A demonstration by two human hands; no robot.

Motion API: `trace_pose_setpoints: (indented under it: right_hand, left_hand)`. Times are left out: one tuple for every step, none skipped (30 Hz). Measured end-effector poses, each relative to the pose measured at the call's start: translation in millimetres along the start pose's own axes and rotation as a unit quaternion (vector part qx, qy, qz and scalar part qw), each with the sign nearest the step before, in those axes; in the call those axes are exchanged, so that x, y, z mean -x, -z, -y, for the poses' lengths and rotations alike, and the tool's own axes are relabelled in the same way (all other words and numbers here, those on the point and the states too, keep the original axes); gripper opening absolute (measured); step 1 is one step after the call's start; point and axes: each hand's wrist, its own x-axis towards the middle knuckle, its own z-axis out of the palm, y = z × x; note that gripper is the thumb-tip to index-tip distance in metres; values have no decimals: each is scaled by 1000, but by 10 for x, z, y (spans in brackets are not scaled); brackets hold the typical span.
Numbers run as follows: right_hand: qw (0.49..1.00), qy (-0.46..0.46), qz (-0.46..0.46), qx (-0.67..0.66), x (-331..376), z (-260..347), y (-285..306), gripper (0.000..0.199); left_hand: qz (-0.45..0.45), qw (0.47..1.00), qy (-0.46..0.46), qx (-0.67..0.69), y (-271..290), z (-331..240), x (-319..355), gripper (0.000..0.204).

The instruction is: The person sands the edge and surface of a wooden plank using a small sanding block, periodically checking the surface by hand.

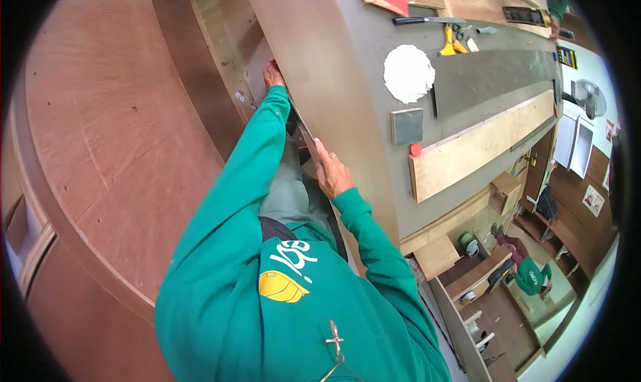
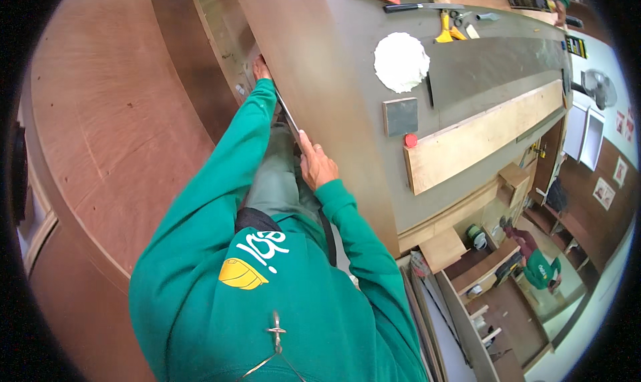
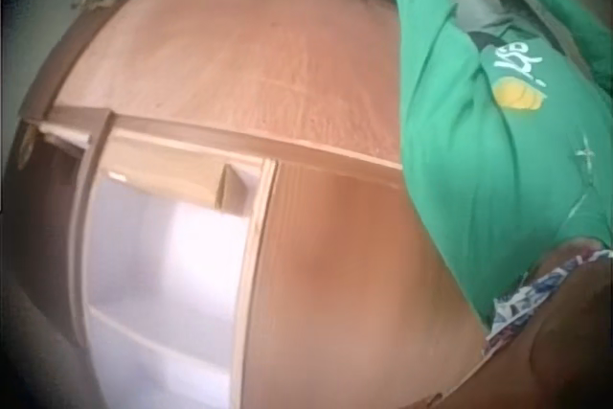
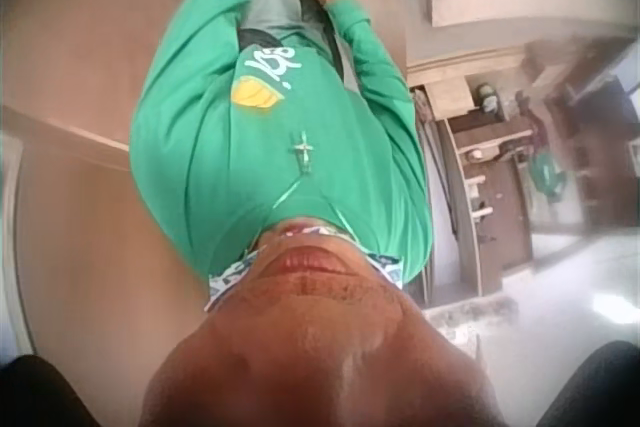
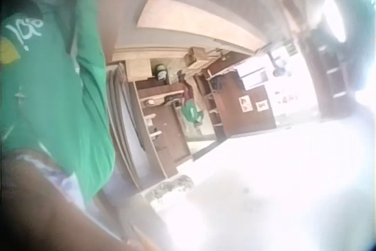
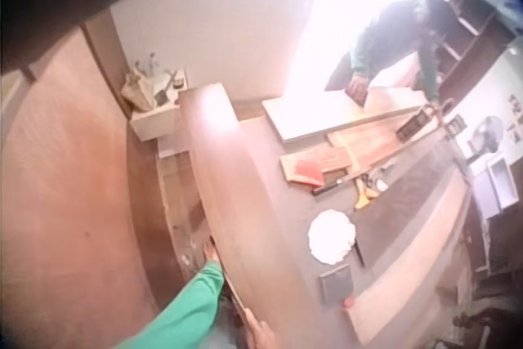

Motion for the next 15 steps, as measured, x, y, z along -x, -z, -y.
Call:
trace_pose_setpoints:
  right_hand:
    - [1000, 3, 6, -1, -67, 14, -44, 62]
    - [1000, 4, 13, -2, -133, 18, -104, 62]
    - [999, 18, 26, -5, -188, 76, -169, 63]
    - [998, 56, 35, -18, -245, 209, -213, 63]
    - [996, 83, 32, -25, -312, 276, -223, 63]
    - [996, 77, 25, -22, -312, 212, -223, 64]
    - [998, 45, 22, -21, -172, 127, -181, 64]
    - [999, 24, 15, -23, -69, 140, -71, 64]
    - [999, 15, 10, -27, -42, 159, -8, 65]
    - [999, -9, 24, -25, 9, 131, -27, 65]
    - [999, -28, 41, -22, 63, 129, -46, 64]
    - [998, -34, 52, -18, 3, 135, -60, 64]
    - [999, -27, 38, -19, -63, 126, -132, 65]
    - [999, -22, 25, -19, -129, 98, -233, 65]
    - [999, -18, 20, -20, -136, 120, -279, 65]
  left_hand:
    - [-14, 999, 12, 31, 54, 122, -102, 44]
    - [-26, 997, 25, 61, 97, 260, -183, 45]
    - [-67, 997, 2, 28, 314, 485, -359, 45]
    - [-122, 992, -37, -9, 719, 633, -645, 45]
    - [-162, 984, -69, -38, 903, 669, -842, 45]
    - [-137, 986, -69, -58, 802, 744, -748, 44]
    - [-99, 990, -55, -84, 608, 795, -477, 44]
    - [-61, 991, -52, -107, 421, 729, -327, 44]
    - [-68, 991, -62, -98, 290, 568, -254, 43]
    - [-75, 991, -68, -93, 205, 437, -81, 42]
    - [-86, 989, -76, -88, 203, 355, 97, 41]
    - [-87, 990, -70, -82, 213, 274, 153, 39]
    - [-88, 991, -67, -76, 248, 224, 183, 38]
    - [-87, 992, -62, -70, 256, 179, 187, 37]
    - [-100, 985, -80, -112, 314, 179, 189, 35]
